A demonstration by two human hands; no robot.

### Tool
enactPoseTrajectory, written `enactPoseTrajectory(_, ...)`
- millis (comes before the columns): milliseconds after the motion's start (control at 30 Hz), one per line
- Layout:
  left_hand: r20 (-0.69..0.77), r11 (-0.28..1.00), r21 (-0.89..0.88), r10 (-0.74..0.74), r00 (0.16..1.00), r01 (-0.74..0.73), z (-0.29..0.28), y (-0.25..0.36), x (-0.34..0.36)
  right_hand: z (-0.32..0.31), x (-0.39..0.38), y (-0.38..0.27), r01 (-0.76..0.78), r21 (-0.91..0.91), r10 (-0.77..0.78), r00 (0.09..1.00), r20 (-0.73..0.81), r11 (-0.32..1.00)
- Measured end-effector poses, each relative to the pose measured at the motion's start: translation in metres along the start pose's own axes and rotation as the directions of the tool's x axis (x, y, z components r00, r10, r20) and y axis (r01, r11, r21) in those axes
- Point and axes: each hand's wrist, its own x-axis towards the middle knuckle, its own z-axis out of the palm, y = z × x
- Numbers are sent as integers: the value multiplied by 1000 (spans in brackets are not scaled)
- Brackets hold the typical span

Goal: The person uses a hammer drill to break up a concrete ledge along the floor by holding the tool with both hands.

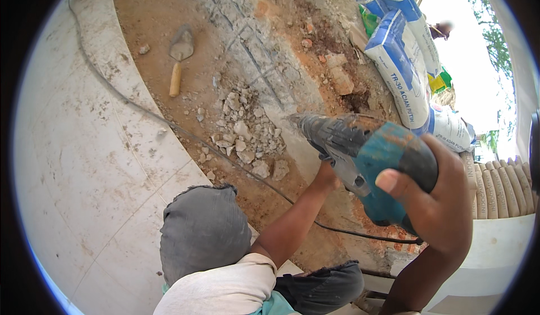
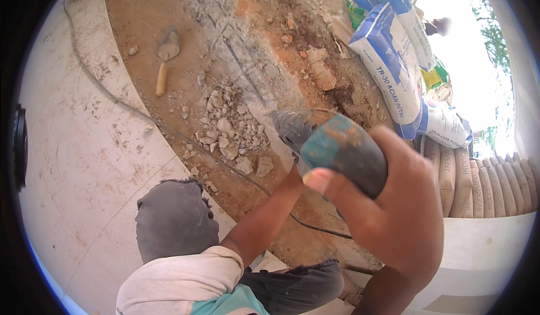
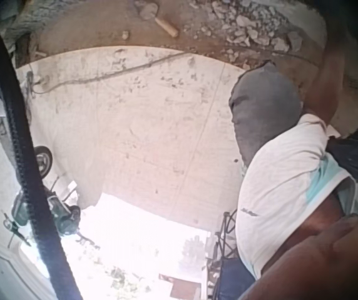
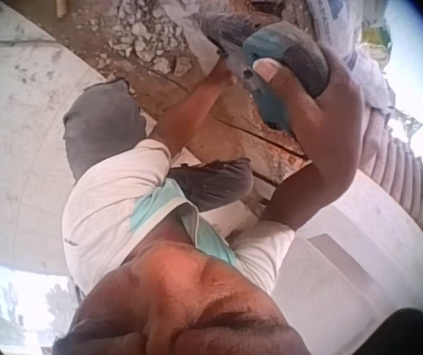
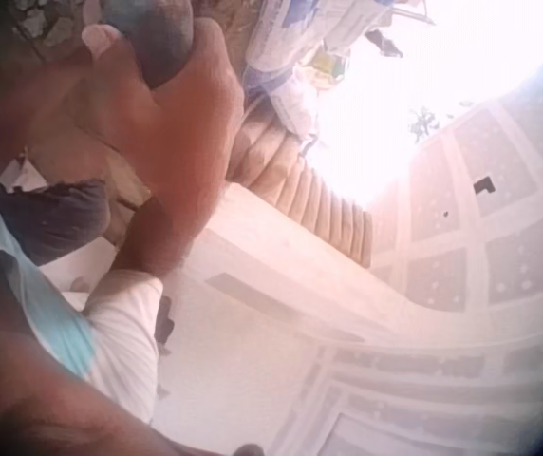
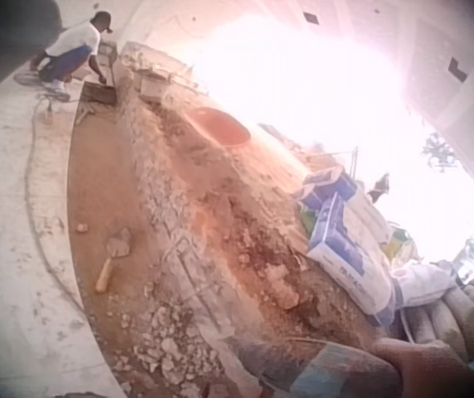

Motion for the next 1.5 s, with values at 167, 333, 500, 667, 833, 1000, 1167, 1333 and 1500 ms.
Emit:
enactPoseTrajectory(167,-108,997,-14,-74,991,73,-26,-28,-40,32,-51,45,11,188,21,986,-167,982)
enactPoseTrajectory(333,-286,968,86,-202,937,235,1,1,-68,46,-114,98,-122,422,240,940,-240,898)
enactPoseTrajectory(500,-333,857,292,-325,885,424,7,-32,-97,45,-149,131,-89,531,295,901,-318,843)
enactPoseTrajectory(667,-291,793,456,-295,910,403,11,-48,-107,40,-172,164,-94,540,330,873,-359,836)
enactPoseTrajectory(833,-246,777,476,-331,911,411,19,-35,-100,36,-182,177,-110,562,368,853,-371,820)
enactPoseTrajectory(1000,-241,738,528,-344,908,420,-12,-38,-97,50,-164,140,-215,609,479,822,-310,763)
enactPoseTrajectory(1167,-209,771,493,-346,915,404,-10,-27,-99,59,-170,141,-201,503,390,869,-305,841)
enactPoseTrajectory(1333,-215,694,527,-449,867,490,-34,-30,-92,63,-155,145,-179,470,341,895,-286,864)
enactPoseTrajectory(1500,-261,707,599,-272,926,377,-28,-27,-93,81,-156,164,-139,554,343,896,-283,821)
